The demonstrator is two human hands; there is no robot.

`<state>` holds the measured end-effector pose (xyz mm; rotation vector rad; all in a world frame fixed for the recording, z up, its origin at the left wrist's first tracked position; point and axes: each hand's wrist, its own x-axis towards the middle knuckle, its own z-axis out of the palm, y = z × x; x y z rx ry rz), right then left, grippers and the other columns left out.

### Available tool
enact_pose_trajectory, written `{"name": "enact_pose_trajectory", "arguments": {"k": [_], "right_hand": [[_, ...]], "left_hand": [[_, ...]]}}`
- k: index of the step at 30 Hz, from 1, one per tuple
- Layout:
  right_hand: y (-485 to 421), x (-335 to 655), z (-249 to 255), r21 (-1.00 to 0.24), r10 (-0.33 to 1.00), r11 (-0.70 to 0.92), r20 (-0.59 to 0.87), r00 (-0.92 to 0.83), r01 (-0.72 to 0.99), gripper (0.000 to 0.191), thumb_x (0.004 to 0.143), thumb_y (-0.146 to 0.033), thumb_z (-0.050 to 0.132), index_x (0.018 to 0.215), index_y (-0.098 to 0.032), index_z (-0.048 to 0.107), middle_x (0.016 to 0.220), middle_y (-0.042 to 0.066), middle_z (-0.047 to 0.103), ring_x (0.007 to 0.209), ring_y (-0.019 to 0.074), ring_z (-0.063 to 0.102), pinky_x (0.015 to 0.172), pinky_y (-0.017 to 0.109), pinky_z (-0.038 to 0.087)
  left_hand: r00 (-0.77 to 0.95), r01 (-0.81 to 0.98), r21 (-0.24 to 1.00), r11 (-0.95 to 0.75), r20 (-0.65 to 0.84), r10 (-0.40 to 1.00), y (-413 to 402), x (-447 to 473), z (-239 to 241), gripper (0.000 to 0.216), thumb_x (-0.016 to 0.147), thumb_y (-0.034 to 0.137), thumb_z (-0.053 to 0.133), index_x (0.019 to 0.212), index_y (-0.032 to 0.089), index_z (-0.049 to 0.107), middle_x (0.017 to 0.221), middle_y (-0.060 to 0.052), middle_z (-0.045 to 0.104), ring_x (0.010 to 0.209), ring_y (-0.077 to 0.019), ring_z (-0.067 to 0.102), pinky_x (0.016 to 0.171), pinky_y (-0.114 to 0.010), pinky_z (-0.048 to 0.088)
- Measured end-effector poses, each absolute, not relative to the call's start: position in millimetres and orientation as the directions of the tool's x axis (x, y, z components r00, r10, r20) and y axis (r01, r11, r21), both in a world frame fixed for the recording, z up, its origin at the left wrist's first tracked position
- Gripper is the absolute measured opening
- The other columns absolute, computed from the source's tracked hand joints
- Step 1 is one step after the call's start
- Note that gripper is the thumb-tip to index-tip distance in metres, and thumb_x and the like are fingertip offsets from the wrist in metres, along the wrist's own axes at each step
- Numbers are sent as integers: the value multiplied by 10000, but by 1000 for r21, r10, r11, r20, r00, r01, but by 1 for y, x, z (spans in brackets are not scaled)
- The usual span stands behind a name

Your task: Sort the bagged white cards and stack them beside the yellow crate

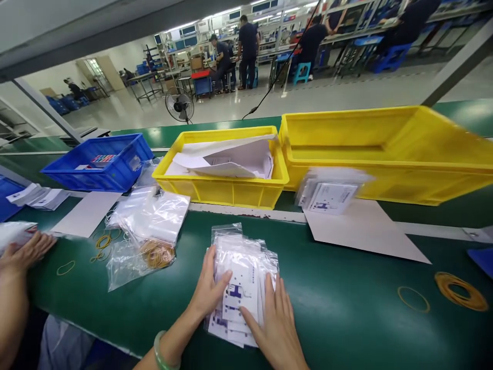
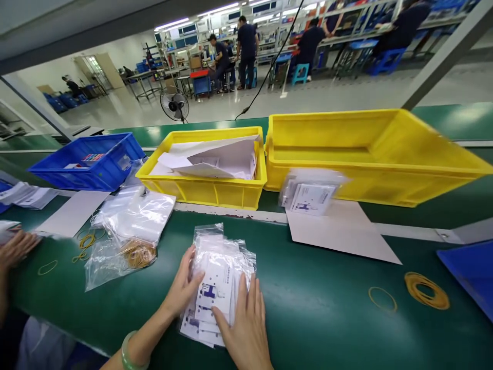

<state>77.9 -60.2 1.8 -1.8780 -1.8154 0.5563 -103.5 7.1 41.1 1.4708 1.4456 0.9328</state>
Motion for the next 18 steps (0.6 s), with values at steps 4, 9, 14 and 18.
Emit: {"name": "enact_pose_trajectory", "arguments": {"k": [4, 9, 14, 18], "right_hand": [[-50, 91, 17, -774, 985, -172, -124, 121, 610, 1117, 755, -674, 604, 1560, -229, -30, 1635, 109, -3, 1473, 411, 73, 1140, 657, 205], [-46, 92, 35, -853, 925, -371, -303, 231, 367, 1135, 744, -671, 602, 1555, -186, -25, 1610, 159, 154, 1442, 408, 234, 1081, 602, 359], [-46, 94, 48, -885, 902, -397, -327, 281, 243, 1054, 687, -621, 685, 1514, -168, 213, 1477, 179, 437, 1315, 393, 466, 954, 503, 507], [-55, 105, 52, -904, 905, -404, -374, 203, 137, 699, 685, -549, 727, 1253, -206, 507, 1173, 130, 683, 1038, 350, 666, 792, 441, 581]], "left_hand": [[-158, 199, 967, 161, -130, 979, -3, -112, 43, 806, 891, 579, 493, 1502, 156, 179, 1590, -177, 186, 1479, -318, 166, 1199, -523, 176], [-104, -10, 985, 175, -175, 979, -22, -95, 37, 851, 838, 529, 618, 1489, 174, 200, 1584, -167, 220, 1466, -305, 219, 1194, -464, 243], [-36, -155, 958, 243, -251, 967, -47, -64, 37, 881, 762, 466, 716, 1449, 148, 266, 1470, -208, 397, 1346, -328, 422, 1118, -464, 371], [59, -224, 915, 337, -332, 941, -67, -56, 40, 938, 738, 463, 736, 1459, 136, 233, 1296, -202, 549, 1167, -321, 582, 994, -450, 483]]}}
